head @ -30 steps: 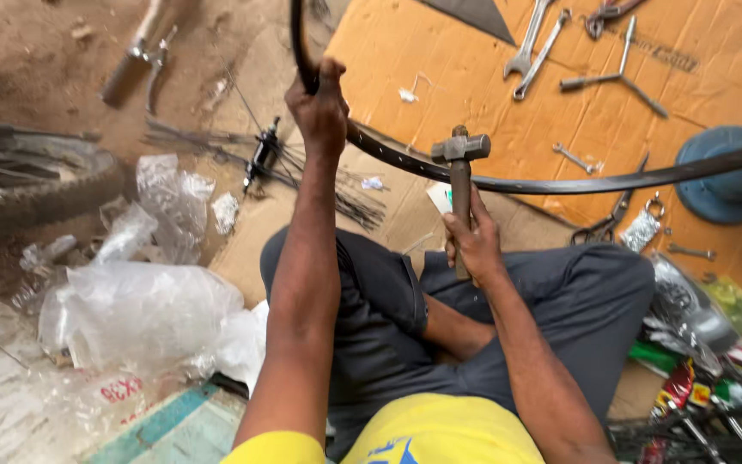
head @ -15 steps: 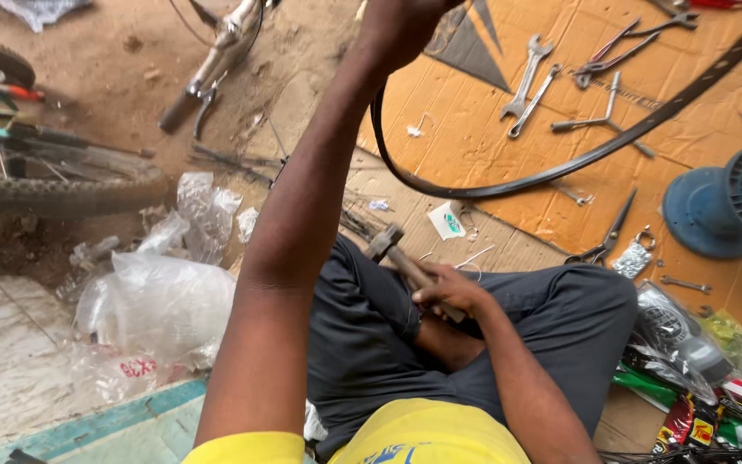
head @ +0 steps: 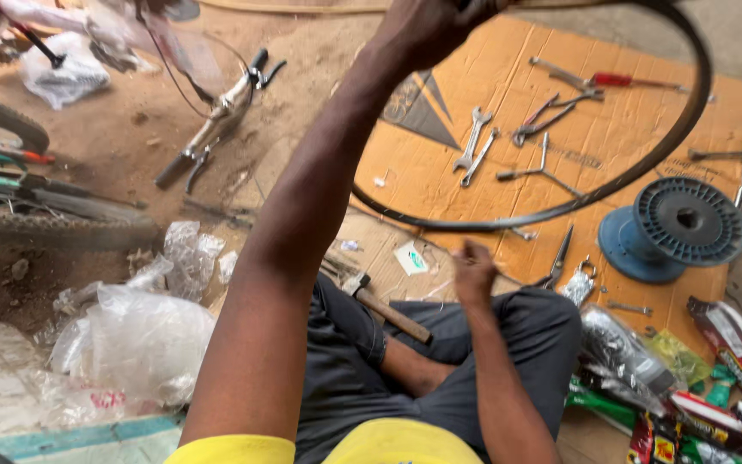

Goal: The person removes a white protective wrapping from a bicycle rim using scissors and a hammer. They then use the hammer to tap along the rim, likely to seat the tire bead or adjust the rim shape.

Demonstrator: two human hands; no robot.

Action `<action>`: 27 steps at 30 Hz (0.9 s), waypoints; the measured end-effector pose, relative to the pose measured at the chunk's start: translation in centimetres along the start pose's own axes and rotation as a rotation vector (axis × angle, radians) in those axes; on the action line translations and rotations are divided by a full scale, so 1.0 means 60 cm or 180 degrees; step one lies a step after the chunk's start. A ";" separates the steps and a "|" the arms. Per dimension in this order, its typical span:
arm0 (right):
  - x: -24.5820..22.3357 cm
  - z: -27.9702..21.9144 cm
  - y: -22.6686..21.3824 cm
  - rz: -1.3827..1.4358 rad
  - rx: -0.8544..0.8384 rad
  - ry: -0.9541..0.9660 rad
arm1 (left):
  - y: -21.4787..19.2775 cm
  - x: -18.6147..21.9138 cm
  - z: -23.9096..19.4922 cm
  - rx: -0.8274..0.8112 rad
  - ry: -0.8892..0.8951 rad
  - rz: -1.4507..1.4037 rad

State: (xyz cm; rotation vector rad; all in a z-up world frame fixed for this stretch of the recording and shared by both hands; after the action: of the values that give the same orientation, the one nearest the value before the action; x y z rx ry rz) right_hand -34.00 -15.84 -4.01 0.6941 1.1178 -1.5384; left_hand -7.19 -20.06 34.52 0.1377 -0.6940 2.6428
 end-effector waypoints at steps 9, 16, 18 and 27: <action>-0.464 0.382 -0.325 -0.1101 0.1126 -0.3756 | 0.066 0.202 0.046 0.0358 0.1472 0.1658; -0.380 0.518 -0.298 -0.1300 0.0363 -0.2117 | 0.127 0.128 0.055 0.0634 0.1276 0.1688; -0.350 0.527 -0.308 -0.1270 0.0469 -0.2259 | 0.120 0.079 0.043 0.0399 0.0940 0.1445; -0.282 0.584 -0.329 -0.1379 0.0611 -0.2328 | 0.017 -0.128 -0.226 0.1468 -0.0869 0.0675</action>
State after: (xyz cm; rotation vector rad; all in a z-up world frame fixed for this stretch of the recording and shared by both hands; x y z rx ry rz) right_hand -44.06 -40.84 30.32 -0.0333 0.5792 -2.0504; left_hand -0.48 -16.94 20.75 0.5923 -0.1687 2.9792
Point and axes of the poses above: each hand's wrist, its own z-axis towards the middle knuckle, its own y-axis out of the palm, x = y × z, the point moved 8 cm from there along z, towards the middle knuckle, and after that the axes turned 9 degrees about x, right-handed, at the moved point
